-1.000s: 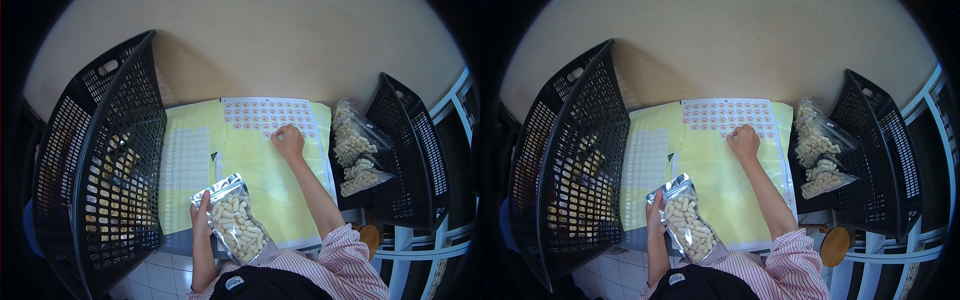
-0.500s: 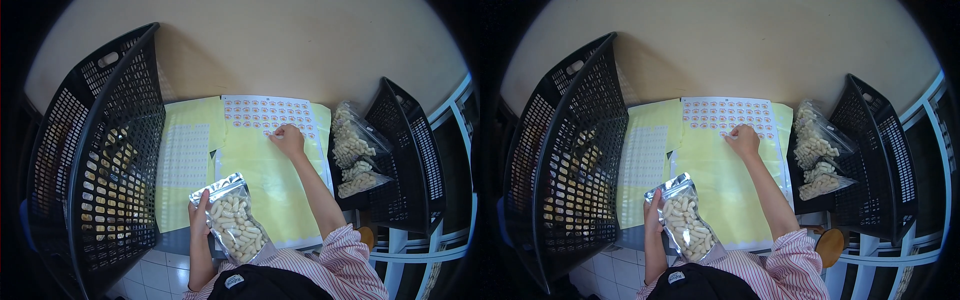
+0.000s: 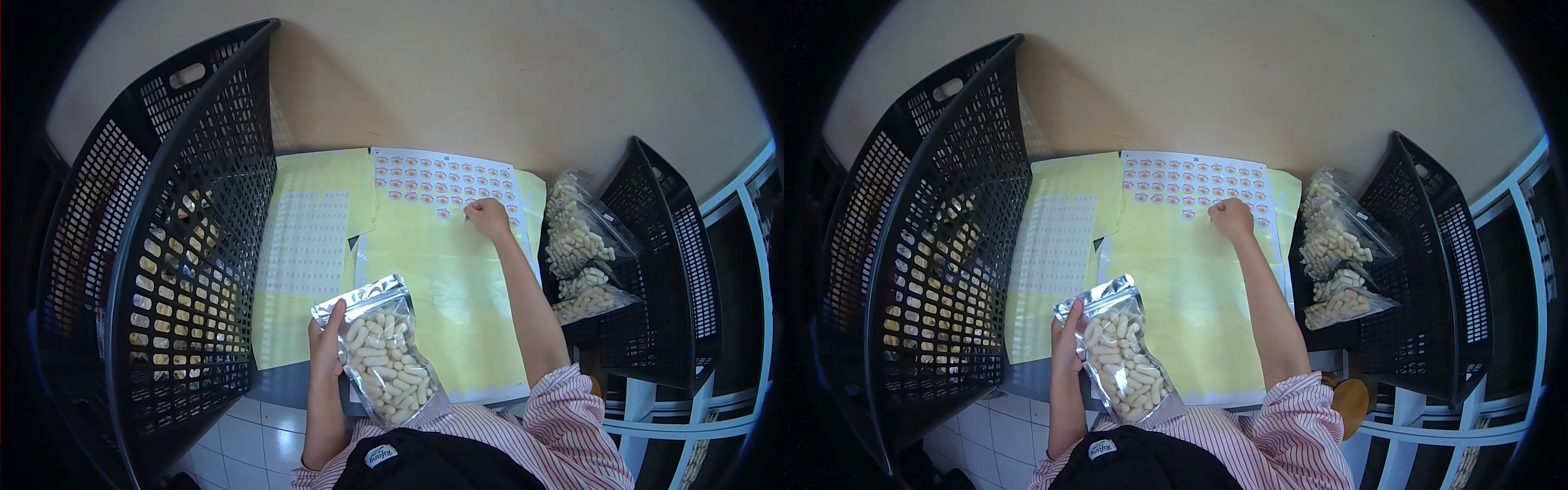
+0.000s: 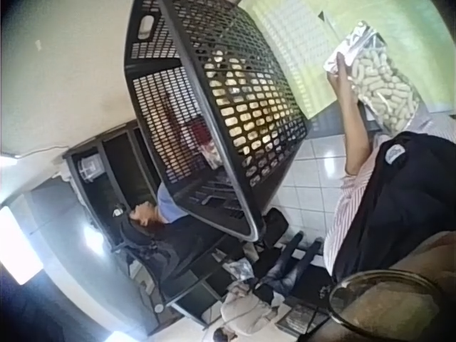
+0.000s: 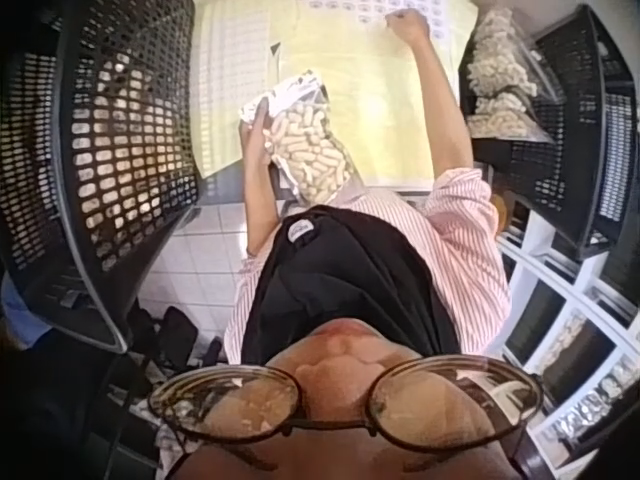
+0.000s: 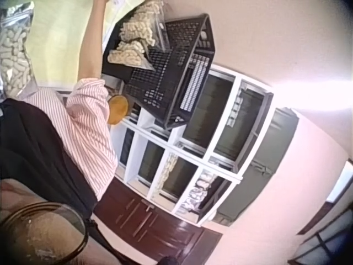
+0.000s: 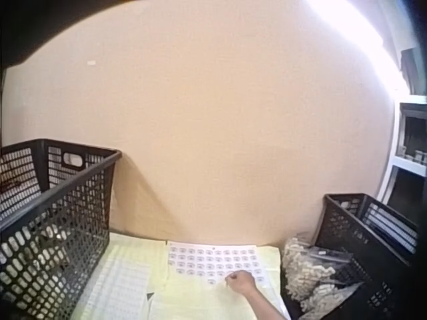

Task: The recorder labels bags of snacks, places them in a basket, and then organizes labeled bags onto shelves.

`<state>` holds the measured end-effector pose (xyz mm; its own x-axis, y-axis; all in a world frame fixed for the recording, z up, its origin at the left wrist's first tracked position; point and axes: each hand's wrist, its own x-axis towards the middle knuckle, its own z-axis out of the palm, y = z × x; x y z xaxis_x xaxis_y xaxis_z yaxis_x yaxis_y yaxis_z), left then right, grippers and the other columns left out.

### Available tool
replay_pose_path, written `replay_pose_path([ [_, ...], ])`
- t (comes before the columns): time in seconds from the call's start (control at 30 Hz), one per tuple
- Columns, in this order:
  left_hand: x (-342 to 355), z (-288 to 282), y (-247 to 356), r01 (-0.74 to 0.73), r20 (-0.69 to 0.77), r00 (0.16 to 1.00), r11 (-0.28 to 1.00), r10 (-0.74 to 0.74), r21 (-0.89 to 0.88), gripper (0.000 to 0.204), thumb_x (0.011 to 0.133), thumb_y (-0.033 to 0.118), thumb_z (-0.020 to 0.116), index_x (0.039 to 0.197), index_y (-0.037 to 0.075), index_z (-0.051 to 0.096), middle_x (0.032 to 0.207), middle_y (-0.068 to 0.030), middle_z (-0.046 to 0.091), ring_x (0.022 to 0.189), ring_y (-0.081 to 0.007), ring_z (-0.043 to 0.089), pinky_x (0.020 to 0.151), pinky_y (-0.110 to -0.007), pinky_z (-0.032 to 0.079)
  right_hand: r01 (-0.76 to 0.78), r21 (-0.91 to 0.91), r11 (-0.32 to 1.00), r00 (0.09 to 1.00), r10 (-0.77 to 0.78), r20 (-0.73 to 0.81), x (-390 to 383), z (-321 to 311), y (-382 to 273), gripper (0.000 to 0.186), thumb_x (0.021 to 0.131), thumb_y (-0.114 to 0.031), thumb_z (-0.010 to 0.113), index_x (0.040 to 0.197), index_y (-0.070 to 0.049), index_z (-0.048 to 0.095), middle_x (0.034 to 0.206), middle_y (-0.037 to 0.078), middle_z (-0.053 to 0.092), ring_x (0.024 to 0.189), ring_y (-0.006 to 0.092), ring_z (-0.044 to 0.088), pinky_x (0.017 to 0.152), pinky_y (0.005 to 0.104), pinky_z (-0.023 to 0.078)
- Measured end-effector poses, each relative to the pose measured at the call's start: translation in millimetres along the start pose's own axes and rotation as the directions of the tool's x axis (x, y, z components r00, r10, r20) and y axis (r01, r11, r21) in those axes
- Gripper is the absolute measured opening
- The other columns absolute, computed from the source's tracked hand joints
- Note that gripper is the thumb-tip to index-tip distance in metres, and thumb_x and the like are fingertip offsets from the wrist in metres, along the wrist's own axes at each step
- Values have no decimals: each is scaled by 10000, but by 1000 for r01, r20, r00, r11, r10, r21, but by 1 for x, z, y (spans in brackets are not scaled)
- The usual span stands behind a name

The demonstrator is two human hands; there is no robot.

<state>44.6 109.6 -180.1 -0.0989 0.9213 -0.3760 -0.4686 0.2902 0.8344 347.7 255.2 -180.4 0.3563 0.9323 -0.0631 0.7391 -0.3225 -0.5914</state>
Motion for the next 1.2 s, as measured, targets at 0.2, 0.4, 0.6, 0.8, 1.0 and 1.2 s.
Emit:
replay_pose_path([
  [0.2,2,0,-2,-4,2,1000,1000,4,-30,237,784,191,590,909,-2,537,845,-53,564,729,-95,526,619,-228,448,4,123,992,990,-21,136,18,-2,13,241,668,-209,569,711,21,628,621,90,598,568,150,549,576,279,431],
  [0.4,3,-2,-2,3,28,1000,999,-2,-36,249,782,190,591,926,-5,534,857,-58,564,748,-97,528,624,-230,447,37,229,973,996,-54,69,4,-10,-7,227,677,-203,578,730,15,616,676,120,602,628,188,563,598,281,434],
  [0.6,0,-4,1,-41,34,998,992,46,-118,261,801,181,557,966,-19,526,915,-80,569,789,-127,536,679,-246,437,715,49,697,610,-589,-530,-117,-11,-53,108,634,-36,624,680,-47,527,717,76,536,711,239,534,653,338,397],
  [0.8,-6,-6,7,-31,27,999,990,35,-137,256,819,172,530,996,-11,515,965,-77,554,855,-127,513,744,-255,411,818,-159,552,447,-785,-429,-235,-3,-70,147,565,-82,671,655,-119,562,709,-28,548,633,125,521,693,292,322],
  [1.0,-18,-3,11,-193,-12,981,976,193,-97,257,832,186,518,999,-9,501,974,-65,537,861,-113,495,767,-245,392,837,-183,515,414,-816,-403,-261,7,-59,115,579,-117,669,669,-113,598,756,-47,574,671,110,529,719,285,301],
  [1.2,-24,4,16,-233,9,972,970,234,-65,256,835,204,517,982,-6,509,953,-65,544,846,-107,494,760,-240,387,840,-168,516,418,-813,-405,-270,10,-56,122,581,-131,673,682,-119,606,754,-51,572,682,109,532,721,290,290],
])
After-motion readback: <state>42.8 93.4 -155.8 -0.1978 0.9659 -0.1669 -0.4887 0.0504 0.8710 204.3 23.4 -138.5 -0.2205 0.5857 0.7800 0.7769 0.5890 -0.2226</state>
